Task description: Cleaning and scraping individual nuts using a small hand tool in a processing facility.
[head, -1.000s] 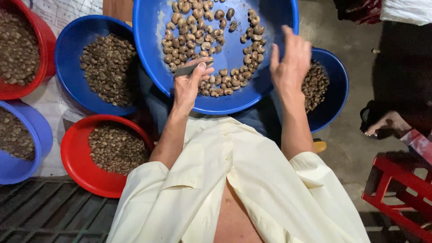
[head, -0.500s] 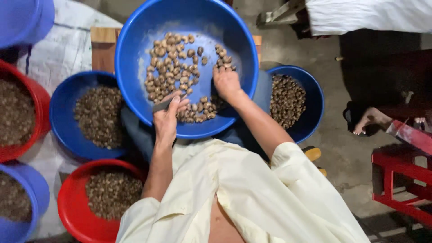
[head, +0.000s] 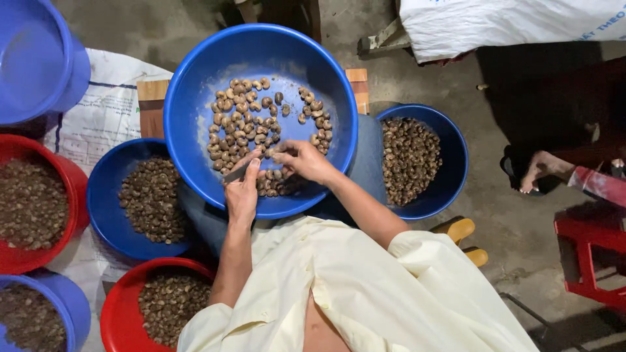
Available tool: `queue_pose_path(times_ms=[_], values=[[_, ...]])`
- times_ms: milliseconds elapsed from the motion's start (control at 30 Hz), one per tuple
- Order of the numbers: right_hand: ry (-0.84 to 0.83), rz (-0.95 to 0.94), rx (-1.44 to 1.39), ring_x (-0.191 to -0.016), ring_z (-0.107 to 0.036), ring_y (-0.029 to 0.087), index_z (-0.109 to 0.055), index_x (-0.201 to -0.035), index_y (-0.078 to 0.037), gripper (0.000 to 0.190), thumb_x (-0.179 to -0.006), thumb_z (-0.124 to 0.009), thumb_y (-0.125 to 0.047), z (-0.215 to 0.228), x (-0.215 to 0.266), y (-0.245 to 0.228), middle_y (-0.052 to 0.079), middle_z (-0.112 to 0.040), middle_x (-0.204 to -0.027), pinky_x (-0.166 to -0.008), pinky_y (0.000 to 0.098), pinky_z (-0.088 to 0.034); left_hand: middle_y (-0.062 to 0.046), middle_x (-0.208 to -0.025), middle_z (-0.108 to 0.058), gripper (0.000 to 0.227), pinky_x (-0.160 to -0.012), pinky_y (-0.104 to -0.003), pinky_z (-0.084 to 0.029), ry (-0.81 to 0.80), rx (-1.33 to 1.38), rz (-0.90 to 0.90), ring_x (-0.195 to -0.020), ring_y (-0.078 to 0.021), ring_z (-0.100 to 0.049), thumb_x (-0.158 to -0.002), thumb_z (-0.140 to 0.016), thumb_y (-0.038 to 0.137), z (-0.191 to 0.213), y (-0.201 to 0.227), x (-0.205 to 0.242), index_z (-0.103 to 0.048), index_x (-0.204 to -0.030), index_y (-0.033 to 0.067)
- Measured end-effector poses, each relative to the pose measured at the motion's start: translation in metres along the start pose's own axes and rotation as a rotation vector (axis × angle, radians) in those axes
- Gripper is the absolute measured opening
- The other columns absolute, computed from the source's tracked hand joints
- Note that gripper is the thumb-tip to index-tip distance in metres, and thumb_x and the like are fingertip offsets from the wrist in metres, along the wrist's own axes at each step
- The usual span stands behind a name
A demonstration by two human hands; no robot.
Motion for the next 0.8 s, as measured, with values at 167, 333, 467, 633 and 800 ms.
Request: queue_pose_path(times_ms=[167, 333, 467, 633, 800], values=[[0.000, -0.049, -0.127, -0.076, -0.077, 0.020, -0.066, -0.121, 0.008, 0.034, -0.098, -0.072, -0.016, -0.005, 0.006, 0.004, 0.024, -0.076, -0.098, -0.066, 0.0334, -0.068, -0.023, -0.116, -0.073, 0.023, -0.083, -0.036, -0.066, -0.039, 0.028, 0.020, -0.108, -0.0302, -0.071, -0.102, -0.067, 0.018, -0.010, -0.008, 0.000, -0.074, -0.119, 0.0028], [-0.021, -0.065, -0.291, -0.070, -0.077, 0.020, -0.064, -0.117, 0.012, 0.034, -0.095, -0.075, -0.012, -0.002, 0.003, 0.018, 0.026, -0.075, -0.092, -0.062, 0.0308, -0.068, -0.023, -0.122, -0.071, 0.025, -0.084, -0.040, -0.066, -0.095, 0.010, -0.015, -0.111, -0.0320, -0.070, -0.102, -0.068, 0.021, -0.015, 0.008, 0.004, -0.074, -0.119, 0.0031], [-0.036, -0.093, -0.328, -0.068, -0.075, 0.017, -0.063, -0.115, 0.009, 0.032, -0.096, -0.073, -0.013, -0.003, 0.005, 0.019, 0.023, -0.075, -0.089, -0.061, 0.0273, -0.067, -0.020, -0.117, -0.074, 0.022, -0.081, -0.035, -0.065, -0.093, 0.008, -0.025, -0.105, -0.0247, -0.071, -0.103, -0.066, 0.018, -0.014, -0.004, -0.001, -0.075, -0.118, 0.0041], [-0.127, -0.113, -0.377, -0.068, -0.075, 0.015, -0.065, -0.114, 0.004, 0.029, -0.098, -0.072, -0.019, -0.009, 0.003, 0.026, 0.017, -0.076, -0.087, -0.062, 0.0259, -0.067, -0.019, -0.117, -0.074, 0.022, -0.082, -0.034, -0.064, -0.060, 0.042, -0.041, -0.106, -0.0223, -0.070, -0.103, -0.067, 0.017, -0.012, -0.004, -0.003, -0.075, -0.116, 0.0026], [-0.175, -0.101, -0.350, -0.070, -0.076, 0.015, -0.064, -0.114, 0.004, 0.028, -0.100, -0.070, -0.020, -0.006, 0.004, 0.022, 0.017, -0.076, -0.087, -0.064, 0.0276, -0.067, -0.025, -0.120, -0.071, 0.024, -0.083, -0.040, -0.064, -0.118, 0.066, -0.067, -0.110, -0.0292, -0.069, -0.102, -0.067, 0.017, -0.014, -0.014, -0.005, -0.073, -0.118, 0.0000]])
Point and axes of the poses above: each hand's wrist, its own x-axis away from the middle knuckle, its own z-axis out of the back of the hand, y = z × x, the point moved 7 cm from there along -x, towards the middle knuckle
